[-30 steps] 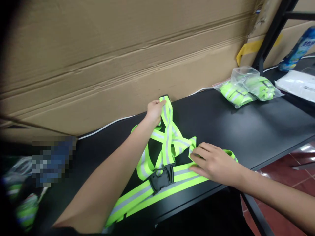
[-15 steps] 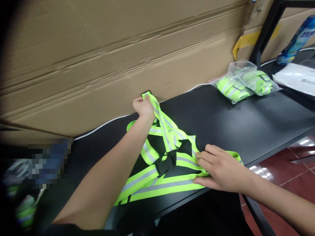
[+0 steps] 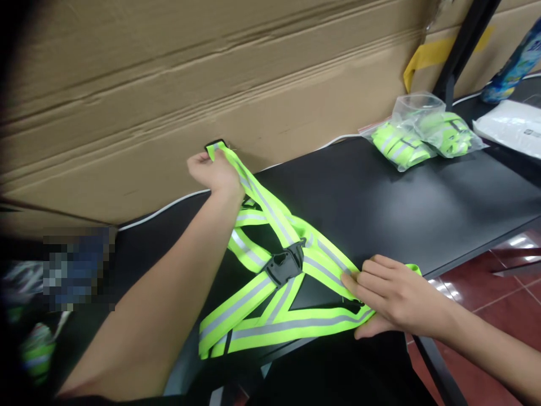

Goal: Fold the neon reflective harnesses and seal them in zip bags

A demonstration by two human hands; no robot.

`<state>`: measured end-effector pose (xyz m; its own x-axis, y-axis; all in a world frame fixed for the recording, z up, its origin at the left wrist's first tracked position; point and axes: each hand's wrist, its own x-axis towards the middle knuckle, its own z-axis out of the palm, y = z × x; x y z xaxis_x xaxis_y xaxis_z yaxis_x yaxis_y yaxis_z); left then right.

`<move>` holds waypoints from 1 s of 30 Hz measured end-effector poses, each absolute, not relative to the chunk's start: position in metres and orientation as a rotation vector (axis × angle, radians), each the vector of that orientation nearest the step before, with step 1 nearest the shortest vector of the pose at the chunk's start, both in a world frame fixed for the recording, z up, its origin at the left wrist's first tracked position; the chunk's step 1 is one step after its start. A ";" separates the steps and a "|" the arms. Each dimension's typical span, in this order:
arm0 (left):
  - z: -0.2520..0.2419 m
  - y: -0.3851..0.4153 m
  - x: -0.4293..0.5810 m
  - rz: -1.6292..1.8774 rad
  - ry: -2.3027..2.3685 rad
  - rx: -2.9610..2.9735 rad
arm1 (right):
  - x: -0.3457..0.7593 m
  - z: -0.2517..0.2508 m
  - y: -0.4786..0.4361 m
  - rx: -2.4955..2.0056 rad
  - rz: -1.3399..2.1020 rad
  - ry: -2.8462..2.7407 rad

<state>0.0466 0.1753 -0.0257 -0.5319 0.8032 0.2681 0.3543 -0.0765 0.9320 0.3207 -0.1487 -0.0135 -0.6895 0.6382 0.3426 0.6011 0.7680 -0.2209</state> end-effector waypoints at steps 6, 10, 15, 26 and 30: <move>-0.030 0.166 0.064 1.728 1.820 1.257 | 0.320 -0.013 -0.145 -0.929 0.080 -2.600; -0.039 0.157 0.080 1.435 1.616 1.501 | 0.315 -0.011 -0.142 -1.012 -0.016 -2.633; -0.029 0.153 0.083 1.151 1.597 1.723 | 0.309 -0.011 -0.141 -1.104 -0.007 -2.657; 0.061 -0.040 0.006 0.481 1.116 2.690 | 0.313 -0.003 -0.129 -1.162 -0.049 -2.690; 0.044 -0.123 -0.025 0.449 1.130 2.826 | 0.304 0.011 -0.125 -1.214 -0.137 -2.569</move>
<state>-0.0250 -0.1226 0.0437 0.6881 0.6835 0.2436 0.6644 -0.7284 0.1671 0.3037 -0.1251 0.0111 -0.5999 0.7399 0.3045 0.7681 0.6391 -0.0397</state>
